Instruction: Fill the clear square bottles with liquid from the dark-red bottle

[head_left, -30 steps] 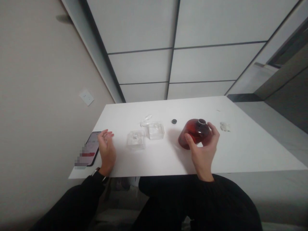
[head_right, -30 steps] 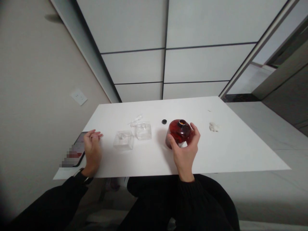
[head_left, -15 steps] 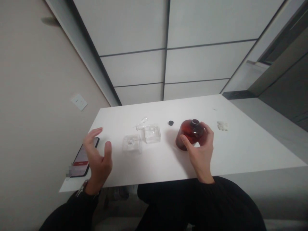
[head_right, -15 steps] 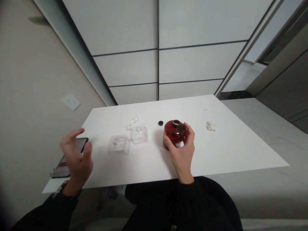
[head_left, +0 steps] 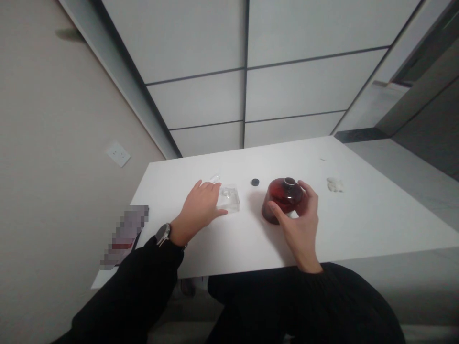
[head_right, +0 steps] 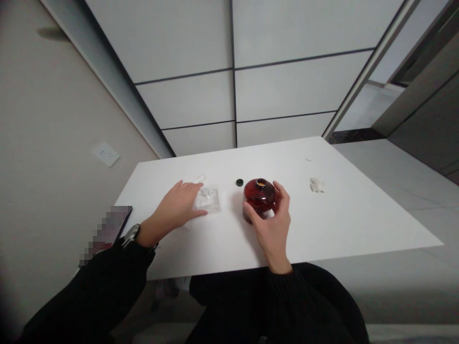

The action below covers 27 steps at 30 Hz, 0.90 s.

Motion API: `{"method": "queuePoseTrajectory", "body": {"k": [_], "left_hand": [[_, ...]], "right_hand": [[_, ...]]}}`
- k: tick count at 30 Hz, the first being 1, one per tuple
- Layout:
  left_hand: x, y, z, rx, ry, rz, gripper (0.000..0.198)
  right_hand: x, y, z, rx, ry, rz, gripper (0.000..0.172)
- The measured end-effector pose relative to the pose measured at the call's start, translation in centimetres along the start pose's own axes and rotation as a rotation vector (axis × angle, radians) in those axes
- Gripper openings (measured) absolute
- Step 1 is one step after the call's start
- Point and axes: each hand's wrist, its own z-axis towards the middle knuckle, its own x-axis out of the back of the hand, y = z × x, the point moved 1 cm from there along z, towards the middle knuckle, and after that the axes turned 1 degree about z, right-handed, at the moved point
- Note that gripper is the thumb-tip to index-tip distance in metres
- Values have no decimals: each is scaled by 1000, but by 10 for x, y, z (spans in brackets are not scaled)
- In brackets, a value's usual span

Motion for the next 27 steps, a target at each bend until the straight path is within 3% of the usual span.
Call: {"method": "queuePoseTrajectory", "body": {"k": [3,8,15,19,23,27], "left_hand": [[-2,3,2,4,47,-72,61],[-3,8,0,19,128,-246,62],[21,18,-19,4,272,-644,67],[34,19,-39,24,288,-840,68],[40,14,-61,-6,318,-886,62],[45,8,-81,-7,333,-930,67]], "right_hand": [[2,-1,0,5,-3,11,84],[4,-2,0,-21,-19,27,82],[5,-2,1,-6,-56,30,79],[5,-3,-3,-1,-140,50,78],[3,-5,-9,28,-239,60,75],[-1,-7,-15,44,-378,84,74]]}}
